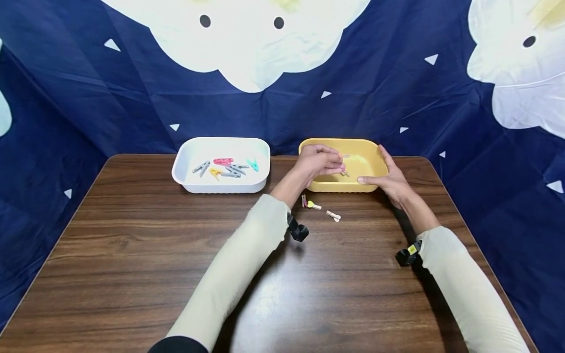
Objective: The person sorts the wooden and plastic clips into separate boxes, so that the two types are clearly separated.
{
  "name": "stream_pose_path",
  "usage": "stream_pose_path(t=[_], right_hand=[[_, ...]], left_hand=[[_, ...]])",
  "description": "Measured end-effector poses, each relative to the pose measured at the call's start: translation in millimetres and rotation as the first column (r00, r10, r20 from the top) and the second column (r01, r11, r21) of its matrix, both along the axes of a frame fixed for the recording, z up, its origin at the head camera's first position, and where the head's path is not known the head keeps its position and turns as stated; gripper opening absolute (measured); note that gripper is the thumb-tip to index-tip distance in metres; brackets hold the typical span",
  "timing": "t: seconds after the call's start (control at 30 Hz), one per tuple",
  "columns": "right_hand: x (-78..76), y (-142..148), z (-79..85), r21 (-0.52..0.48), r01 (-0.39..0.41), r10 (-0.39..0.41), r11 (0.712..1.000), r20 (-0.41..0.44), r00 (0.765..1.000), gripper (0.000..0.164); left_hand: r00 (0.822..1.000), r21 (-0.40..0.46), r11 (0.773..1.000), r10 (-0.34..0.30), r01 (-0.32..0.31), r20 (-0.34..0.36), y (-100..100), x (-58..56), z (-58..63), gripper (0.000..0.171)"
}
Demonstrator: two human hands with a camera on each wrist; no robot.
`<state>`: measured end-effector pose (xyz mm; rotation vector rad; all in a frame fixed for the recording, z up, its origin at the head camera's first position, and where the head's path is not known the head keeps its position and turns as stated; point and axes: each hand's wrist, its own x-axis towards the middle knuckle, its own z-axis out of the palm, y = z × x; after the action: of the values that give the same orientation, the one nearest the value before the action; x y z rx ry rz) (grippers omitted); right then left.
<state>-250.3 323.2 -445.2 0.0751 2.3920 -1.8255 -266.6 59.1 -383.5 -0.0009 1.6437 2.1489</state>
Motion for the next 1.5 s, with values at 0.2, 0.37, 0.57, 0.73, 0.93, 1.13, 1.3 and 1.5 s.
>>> stream_pose_path(t=[0.2, 0.37, 0.57, 0.73, 0.93, 1.13, 1.3, 1.5], right_hand=[[0.0, 0, -0.5, -0.008, 0.003, -0.003, 1.0, 0.01, 1.0, 0.133], [0.3, -1, -1.8, -0.01, 0.004, -0.004, 1.0, 0.01, 1.0, 0.133], [0.4, -1, -2.6, -0.022, 0.011, -0.011, 1.0, 0.01, 1.0, 0.133], [0.1, -1, -3.0, -0.025, 0.011, -0.011, 1.0, 0.007, 1.0, 0.134], [0.5, -1, -2.6, -0.028, 0.008, -0.008, 1.0, 0.006, 1.0, 0.133], [1.2, 0, -1.5, -0.021, 0.01, -0.01, 1.0, 0.006, 1.0, 0.132], [0.7, 1, -1.4, -0.019, 0.009, -0.009, 1.0, 0.012, 1.0, 0.132], [0.2, 1, -0.6, -0.009, 0.005, -0.005, 1.0, 0.005, 1.0, 0.132]], left_hand=[[1.0, -0.003, 1.0, 0.017, -0.017, -0.013, 2, -4.6, 0.3, 0.022], [0.999, -0.012, 0.999, 0.032, -0.032, -0.01, 2, -8.5, -0.9, 0.019], [0.997, -0.023, 0.997, 0.074, -0.074, -0.001, -1, -13.6, -3.0, 0.015], [0.996, 0.001, 0.996, 0.091, -0.091, 0.004, -3, -16.2, -3.7, 0.013], [0.995, 0.008, 0.995, 0.103, -0.103, 0.008, -3, -16.6, -2.1, 0.014], [0.997, -0.008, 0.997, 0.075, -0.075, -0.017, 1, -15.1, 0.8, 0.011], [0.999, -0.021, 1.0, 0.017, -0.017, -0.042, 5, -11.5, 2.8, 0.01], [0.999, -0.036, 0.999, -0.041, 0.04, -0.033, 7, -6.7, 4.0, 0.008]])
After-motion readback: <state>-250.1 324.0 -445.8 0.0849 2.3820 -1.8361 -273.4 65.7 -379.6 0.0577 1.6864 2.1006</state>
